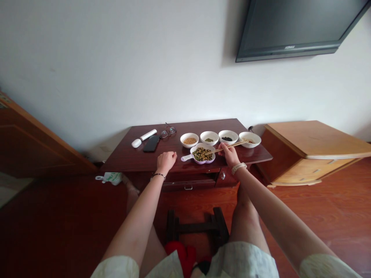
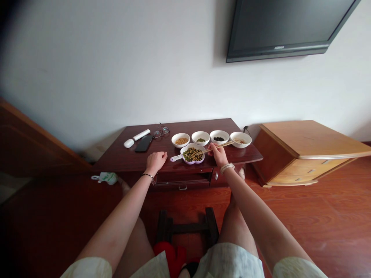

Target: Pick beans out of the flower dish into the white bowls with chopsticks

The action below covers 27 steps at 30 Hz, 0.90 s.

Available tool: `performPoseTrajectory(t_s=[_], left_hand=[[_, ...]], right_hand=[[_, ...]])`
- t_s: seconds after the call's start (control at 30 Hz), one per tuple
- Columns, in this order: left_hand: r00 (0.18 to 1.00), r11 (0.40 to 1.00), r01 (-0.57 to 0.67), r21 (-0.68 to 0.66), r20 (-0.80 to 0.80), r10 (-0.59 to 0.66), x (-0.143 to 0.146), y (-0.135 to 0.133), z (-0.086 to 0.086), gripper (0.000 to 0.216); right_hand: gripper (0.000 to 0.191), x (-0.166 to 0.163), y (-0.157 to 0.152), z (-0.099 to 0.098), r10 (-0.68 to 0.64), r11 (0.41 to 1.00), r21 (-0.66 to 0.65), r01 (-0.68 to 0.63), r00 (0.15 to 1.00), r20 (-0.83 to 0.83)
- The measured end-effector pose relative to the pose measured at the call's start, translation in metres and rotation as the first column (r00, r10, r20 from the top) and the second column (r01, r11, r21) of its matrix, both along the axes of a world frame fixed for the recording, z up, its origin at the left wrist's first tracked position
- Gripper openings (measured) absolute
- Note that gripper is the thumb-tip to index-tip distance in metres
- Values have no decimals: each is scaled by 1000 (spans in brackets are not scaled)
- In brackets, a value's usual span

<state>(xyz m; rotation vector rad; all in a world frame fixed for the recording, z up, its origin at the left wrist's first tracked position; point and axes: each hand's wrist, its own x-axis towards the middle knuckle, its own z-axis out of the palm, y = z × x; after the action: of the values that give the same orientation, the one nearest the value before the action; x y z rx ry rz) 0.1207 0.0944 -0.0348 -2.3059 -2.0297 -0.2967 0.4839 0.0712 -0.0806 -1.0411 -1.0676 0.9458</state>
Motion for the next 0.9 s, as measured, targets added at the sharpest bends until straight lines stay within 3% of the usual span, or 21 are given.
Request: performPoseTrajectory(t_s=[0.33, 0.9], left_hand=[[999, 998, -33, -60, -2, 33, 3, -4, 6, 49], [997, 993, -68, -95, -49, 64, 11, -2, 10, 43]], right_hand=[[49, -3, -1, 2, 18, 1000, 8, -19, 994, 109], [58, 1, -1, 4, 33, 999, -14, -32, 998, 44]])
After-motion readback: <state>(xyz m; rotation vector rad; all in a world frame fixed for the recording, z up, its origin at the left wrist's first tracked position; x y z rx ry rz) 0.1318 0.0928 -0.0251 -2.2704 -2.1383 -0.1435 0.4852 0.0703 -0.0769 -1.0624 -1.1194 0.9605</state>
